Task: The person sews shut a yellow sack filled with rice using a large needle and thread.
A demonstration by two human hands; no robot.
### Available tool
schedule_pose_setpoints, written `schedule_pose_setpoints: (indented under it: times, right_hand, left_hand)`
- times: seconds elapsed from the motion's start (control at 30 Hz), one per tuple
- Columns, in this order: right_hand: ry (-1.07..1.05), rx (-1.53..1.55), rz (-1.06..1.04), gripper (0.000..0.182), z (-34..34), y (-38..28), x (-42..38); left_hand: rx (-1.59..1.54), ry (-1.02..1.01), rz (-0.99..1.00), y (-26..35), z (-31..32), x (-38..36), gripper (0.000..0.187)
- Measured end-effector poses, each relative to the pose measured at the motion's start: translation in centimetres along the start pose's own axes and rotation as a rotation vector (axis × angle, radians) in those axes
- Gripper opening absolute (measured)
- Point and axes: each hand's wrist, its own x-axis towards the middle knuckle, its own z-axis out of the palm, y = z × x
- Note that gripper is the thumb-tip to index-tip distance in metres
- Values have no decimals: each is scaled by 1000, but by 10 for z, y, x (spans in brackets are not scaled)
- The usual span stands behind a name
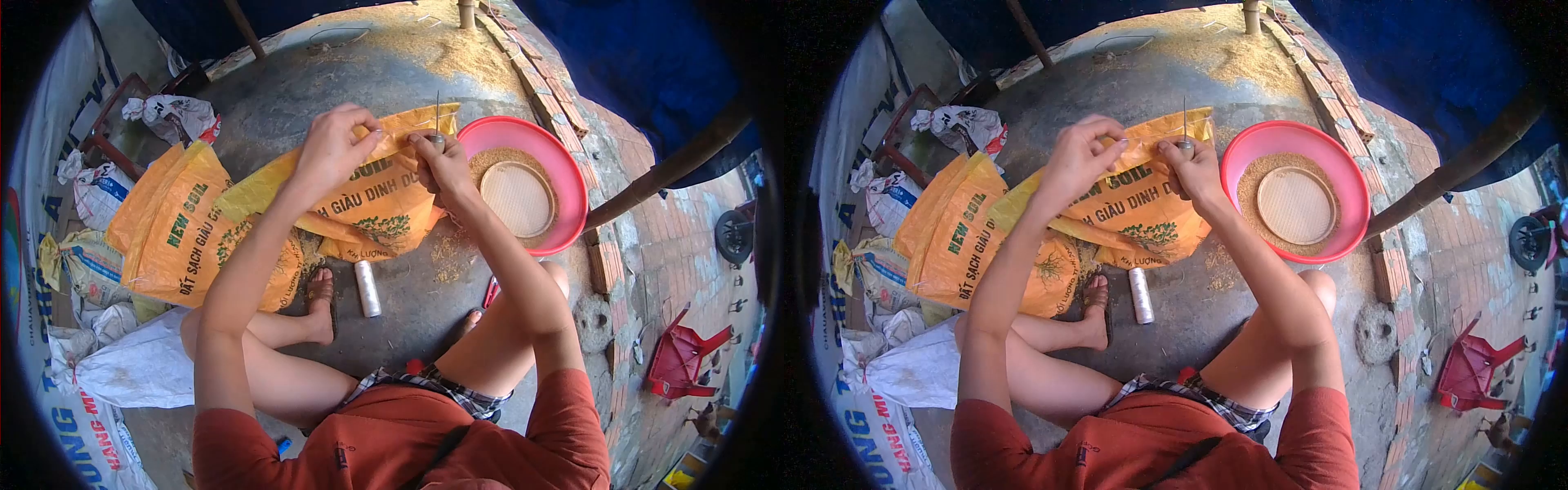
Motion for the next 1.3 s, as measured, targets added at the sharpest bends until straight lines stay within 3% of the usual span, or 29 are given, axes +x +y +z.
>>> schedule_pose_setpoints:
  times: [0.1, 0.23, 0.37, 0.43, 0.5, 0.6, 0.67, 0.7, 0.77, 0.8, 0.87, 0.93, 1.07, 1.2, 1.27, 1.3]
  right_hand:
    - [19, -68, -54, 18, 3, -1, -1]
    - [-2, -27, -197, 18, 4, -11, -6]
    - [-123, -119, -237, 23, 7, -29, -18]
    - [-237, -326, -359, 28, 9, -30, -22]
    - [-243, -334, -368, 23, 8, -26, -23]
    - [-265, -334, -302, 19, -2, -21, -20]
    - [-285, -320, -290, 16, -10, -19, -20]
    - [-283, -319, -291, 16, -13, -21, -22]
    - [-362, -431, -334, 15, -16, -23, -28]
    - [-359, -432, -333, 15, -16, -23, -31]
    - [-368, -493, -259, 15, -15, -25, -36]
    - [-367, -490, -236, 15, -13, -26, -39]
    - [-377, -426, -238, 15, -10, -20, -37]
    - [-392, -441, -231, 15, -8, -19, -34]
    - [-394, -404, -255, 15, -8, -17, -30]
    - [-397, -405, -254, 15, -8, -17, -29]
  left_hand:
    - [112, 34, 120, 5, -25, 2, 15]
    - [-346, -201, -151, 46, -68, -5, 13]
    - [-346, -242, -142, 71, -93, -16, 11]
    - [-345, -267, -122, 81, -101, -21, 10]
    - [-344, -293, -101, 92, -110, -31, 9]
    - [-344, -369, 79, 102, -127, -43, 16]
    - [-282, -512, 697, 98, -142, -45, 27]
    - [-282, -514, 698, 95, -149, -41, 27]
    - [-403, -870, 730, 87, -162, -29, 25]
    - [-367, -627, 546, 85, -162, -37, 24]
    - [-160, -356, 172, 75, -149, -14, 24]
    - [-108, -133, 67, 34, -114, 22, 25]
    - [-149, -270, -215, -34, -39, 57, 34]
    - [-196, -437, -192, -60, 3, 73, 49]
    - [-381, -656, -460, -60, 11, 76, 57]
    - [-382, -653, -461, -63, 11, 78, 57]
